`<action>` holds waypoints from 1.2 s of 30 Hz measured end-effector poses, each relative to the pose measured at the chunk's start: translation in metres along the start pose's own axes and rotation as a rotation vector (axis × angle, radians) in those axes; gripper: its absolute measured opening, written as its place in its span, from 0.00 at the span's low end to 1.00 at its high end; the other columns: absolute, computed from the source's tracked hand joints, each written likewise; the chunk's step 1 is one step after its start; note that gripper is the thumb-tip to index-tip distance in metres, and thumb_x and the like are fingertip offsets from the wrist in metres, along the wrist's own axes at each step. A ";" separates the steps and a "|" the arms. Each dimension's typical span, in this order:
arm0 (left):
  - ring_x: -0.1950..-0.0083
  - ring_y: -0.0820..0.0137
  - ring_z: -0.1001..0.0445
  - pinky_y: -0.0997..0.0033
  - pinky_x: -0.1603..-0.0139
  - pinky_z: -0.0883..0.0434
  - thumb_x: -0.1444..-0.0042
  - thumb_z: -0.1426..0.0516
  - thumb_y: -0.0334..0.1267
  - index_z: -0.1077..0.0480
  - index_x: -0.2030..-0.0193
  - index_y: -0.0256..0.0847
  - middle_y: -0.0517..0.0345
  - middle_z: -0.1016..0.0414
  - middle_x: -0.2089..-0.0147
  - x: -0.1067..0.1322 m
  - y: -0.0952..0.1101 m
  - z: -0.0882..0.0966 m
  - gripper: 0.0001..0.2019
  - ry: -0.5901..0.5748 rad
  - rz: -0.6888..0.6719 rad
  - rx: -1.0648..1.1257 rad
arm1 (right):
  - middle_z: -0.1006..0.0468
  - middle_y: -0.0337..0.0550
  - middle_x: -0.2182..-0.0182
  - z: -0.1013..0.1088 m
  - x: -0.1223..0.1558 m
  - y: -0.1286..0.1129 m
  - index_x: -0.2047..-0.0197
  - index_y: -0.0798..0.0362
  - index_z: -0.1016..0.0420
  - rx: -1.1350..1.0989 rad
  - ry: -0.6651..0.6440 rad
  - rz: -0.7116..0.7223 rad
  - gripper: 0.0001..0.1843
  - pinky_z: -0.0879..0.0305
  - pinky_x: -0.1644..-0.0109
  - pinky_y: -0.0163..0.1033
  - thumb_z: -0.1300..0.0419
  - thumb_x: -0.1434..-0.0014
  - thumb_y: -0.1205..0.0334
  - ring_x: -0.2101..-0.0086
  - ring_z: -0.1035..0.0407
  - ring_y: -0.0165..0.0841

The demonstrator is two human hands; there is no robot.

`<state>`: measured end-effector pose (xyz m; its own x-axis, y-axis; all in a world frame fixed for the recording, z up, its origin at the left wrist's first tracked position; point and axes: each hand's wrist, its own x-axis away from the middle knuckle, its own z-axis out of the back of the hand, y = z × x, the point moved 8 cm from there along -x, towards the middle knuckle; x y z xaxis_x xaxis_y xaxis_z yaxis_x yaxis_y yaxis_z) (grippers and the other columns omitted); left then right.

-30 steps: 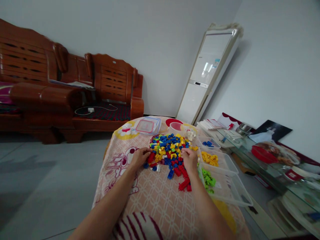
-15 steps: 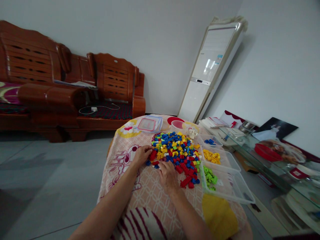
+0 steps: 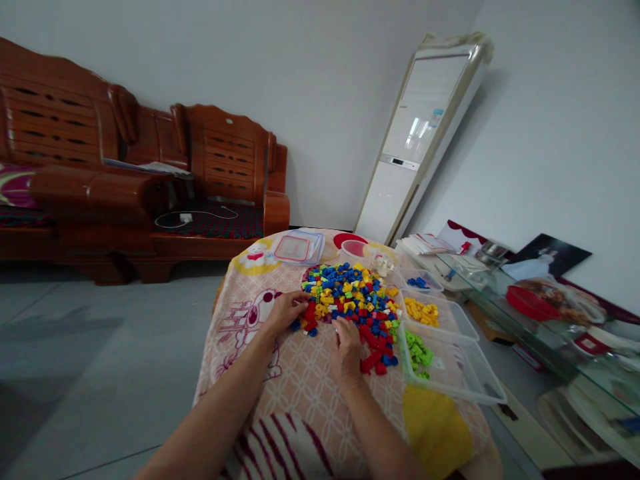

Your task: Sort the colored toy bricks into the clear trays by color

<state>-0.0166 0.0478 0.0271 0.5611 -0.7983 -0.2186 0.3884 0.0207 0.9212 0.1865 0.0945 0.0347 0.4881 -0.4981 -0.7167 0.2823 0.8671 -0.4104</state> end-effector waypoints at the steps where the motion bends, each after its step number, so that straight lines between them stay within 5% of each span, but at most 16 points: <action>1: 0.76 0.71 0.28 0.72 0.73 0.31 0.52 0.44 0.44 0.25 0.55 0.35 0.54 0.22 0.67 0.000 0.000 0.000 0.20 -0.002 0.010 -0.001 | 0.24 0.52 0.53 0.000 0.000 0.001 0.51 0.57 0.25 -0.005 0.002 -0.007 0.22 0.36 0.44 0.48 0.53 0.43 0.76 0.50 0.33 0.38; 8: 0.65 0.66 0.26 0.69 0.62 0.30 0.56 0.39 0.51 0.23 0.54 0.39 0.53 0.21 0.60 0.003 0.018 0.002 0.24 0.037 -0.091 -0.255 | 0.24 0.54 0.52 0.000 0.002 0.004 0.50 0.56 0.24 -0.045 0.009 -0.033 0.23 0.36 0.43 0.50 0.52 0.44 0.76 0.49 0.33 0.39; 18: 0.67 0.66 0.25 0.70 0.66 0.28 0.56 0.44 0.39 0.25 0.52 0.36 0.52 0.21 0.60 0.000 0.005 0.004 0.23 0.030 -0.002 -0.069 | 0.24 0.55 0.52 0.000 0.002 0.006 0.50 0.57 0.24 -0.039 -0.010 -0.049 0.23 0.36 0.44 0.50 0.52 0.45 0.76 0.49 0.33 0.40; 27: 0.62 0.68 0.25 0.71 0.58 0.29 0.56 0.49 0.31 0.23 0.55 0.41 0.53 0.21 0.56 0.001 0.012 0.010 0.22 0.130 -0.060 -0.270 | 0.24 0.53 0.53 -0.001 0.002 0.006 0.51 0.56 0.24 -0.031 -0.003 -0.028 0.23 0.35 0.45 0.49 0.53 0.44 0.76 0.50 0.32 0.38; 32: 0.59 0.64 0.24 0.68 0.55 0.30 0.47 0.50 0.39 0.23 0.56 0.40 0.51 0.20 0.57 0.002 0.013 0.014 0.17 0.178 -0.034 -0.270 | 0.24 0.53 0.53 -0.001 0.003 0.004 0.51 0.55 0.23 -0.030 0.004 -0.030 0.22 0.34 0.45 0.48 0.52 0.44 0.75 0.51 0.32 0.38; 36: 0.64 0.63 0.23 0.68 0.61 0.29 0.51 0.44 0.45 0.23 0.56 0.39 0.51 0.20 0.61 0.002 0.012 0.011 0.18 0.114 -0.017 -0.219 | 0.23 0.53 0.54 0.005 -0.003 0.005 0.53 0.55 0.22 -0.123 0.018 -0.073 0.22 0.34 0.45 0.48 0.52 0.45 0.74 0.51 0.30 0.38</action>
<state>-0.0189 0.0401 0.0413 0.6273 -0.7266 -0.2803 0.5409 0.1475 0.8281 0.1910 0.1005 0.0373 0.4542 -0.5611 -0.6920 0.2124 0.8226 -0.5275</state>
